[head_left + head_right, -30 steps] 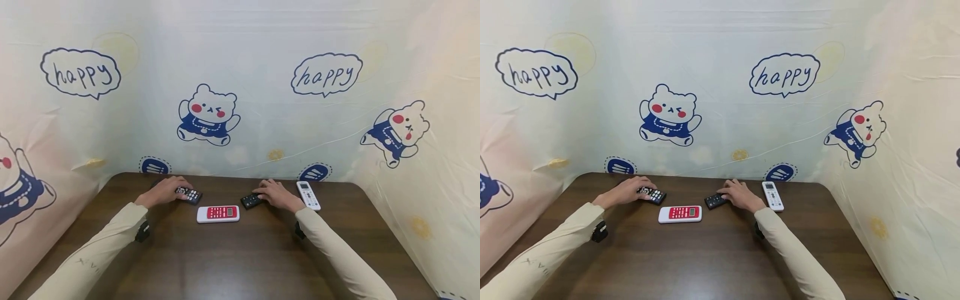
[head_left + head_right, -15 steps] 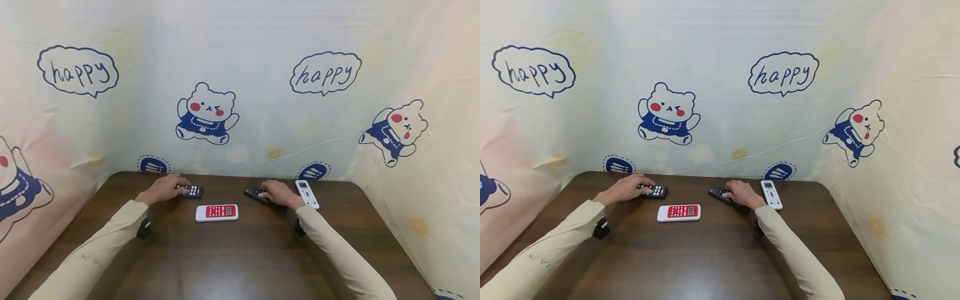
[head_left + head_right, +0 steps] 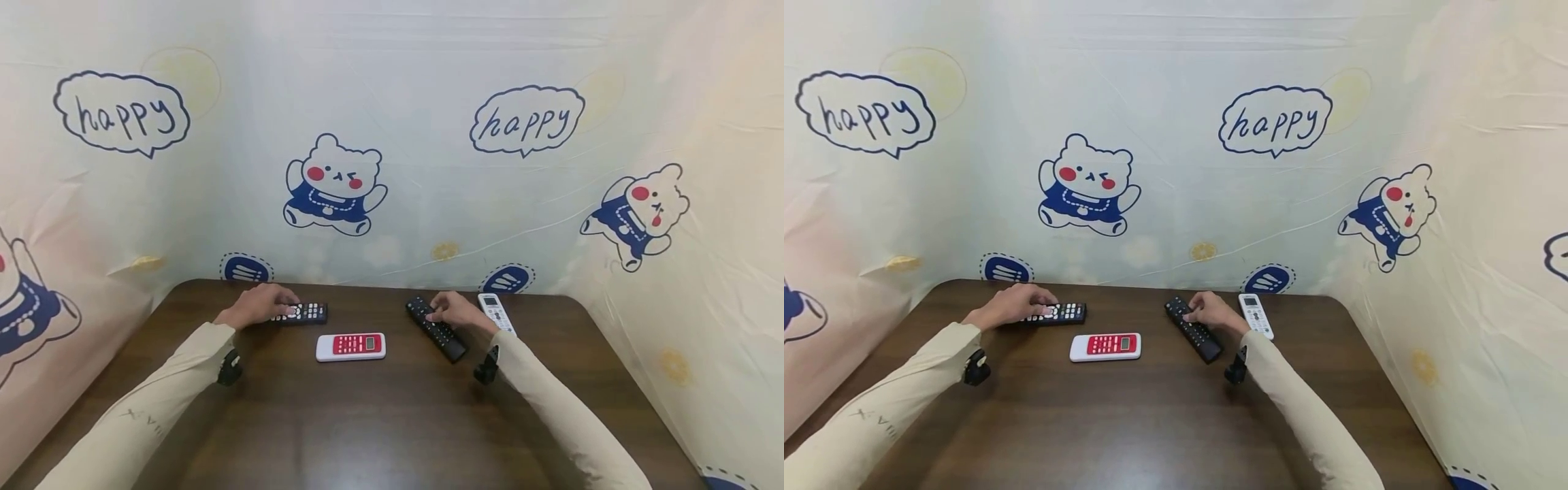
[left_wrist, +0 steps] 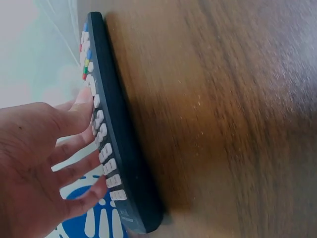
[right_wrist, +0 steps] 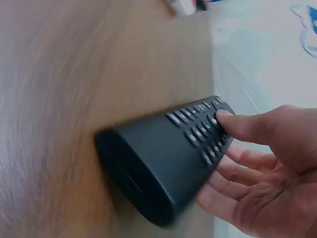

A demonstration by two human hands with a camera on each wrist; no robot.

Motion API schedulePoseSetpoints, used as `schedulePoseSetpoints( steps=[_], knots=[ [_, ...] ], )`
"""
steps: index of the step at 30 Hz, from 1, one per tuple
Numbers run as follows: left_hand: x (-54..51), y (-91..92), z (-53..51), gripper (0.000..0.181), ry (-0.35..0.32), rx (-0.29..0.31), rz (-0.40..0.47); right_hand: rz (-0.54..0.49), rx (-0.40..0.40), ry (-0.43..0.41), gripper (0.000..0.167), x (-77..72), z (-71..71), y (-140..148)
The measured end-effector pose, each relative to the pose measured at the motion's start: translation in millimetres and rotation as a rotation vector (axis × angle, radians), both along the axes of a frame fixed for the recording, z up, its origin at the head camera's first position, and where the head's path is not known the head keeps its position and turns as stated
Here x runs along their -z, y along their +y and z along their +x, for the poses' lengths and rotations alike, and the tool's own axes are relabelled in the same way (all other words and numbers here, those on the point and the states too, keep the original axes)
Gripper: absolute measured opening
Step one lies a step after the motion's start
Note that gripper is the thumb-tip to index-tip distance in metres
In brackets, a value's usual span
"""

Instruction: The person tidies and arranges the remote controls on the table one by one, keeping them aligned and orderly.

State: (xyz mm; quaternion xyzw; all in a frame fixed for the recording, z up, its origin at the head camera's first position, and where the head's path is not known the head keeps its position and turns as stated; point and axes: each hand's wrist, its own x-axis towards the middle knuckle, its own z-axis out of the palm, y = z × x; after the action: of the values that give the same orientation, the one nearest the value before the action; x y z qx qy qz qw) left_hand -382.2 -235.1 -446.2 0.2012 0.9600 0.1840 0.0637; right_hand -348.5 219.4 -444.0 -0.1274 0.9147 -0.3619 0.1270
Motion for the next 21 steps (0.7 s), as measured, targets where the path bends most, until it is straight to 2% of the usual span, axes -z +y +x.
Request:
schedulePoseSetpoints(
  steps=[3,6,9,14,21],
  knots=[
    [-2.9,4.9,-0.3,0.034,-0.027,-0.027,-0.002,-0.151,0.082,-0.144,0.04,-4.7,3.5,8],
    [-4.8,8.5,-1.0,0.035,-0.026,-0.049,-0.007,-0.251,0.168,-0.21,0.048,-8.5,6.8,14],
    [-3.8,10.7,-0.7,0.036,-0.018,-0.072,-0.02,-0.298,0.237,-0.217,0.05,-9.0,11.2,19],
    [2.8,13.8,3.0,0.043,-0.03,-0.041,-0.039,-0.329,0.315,-0.232,0.051,-3.6,24.2,20],
    [2.5,14.2,2.0,0.042,-0.001,-0.049,-0.067,-0.409,0.324,-0.209,0.049,-1.1,38.2,15]
  ],
)
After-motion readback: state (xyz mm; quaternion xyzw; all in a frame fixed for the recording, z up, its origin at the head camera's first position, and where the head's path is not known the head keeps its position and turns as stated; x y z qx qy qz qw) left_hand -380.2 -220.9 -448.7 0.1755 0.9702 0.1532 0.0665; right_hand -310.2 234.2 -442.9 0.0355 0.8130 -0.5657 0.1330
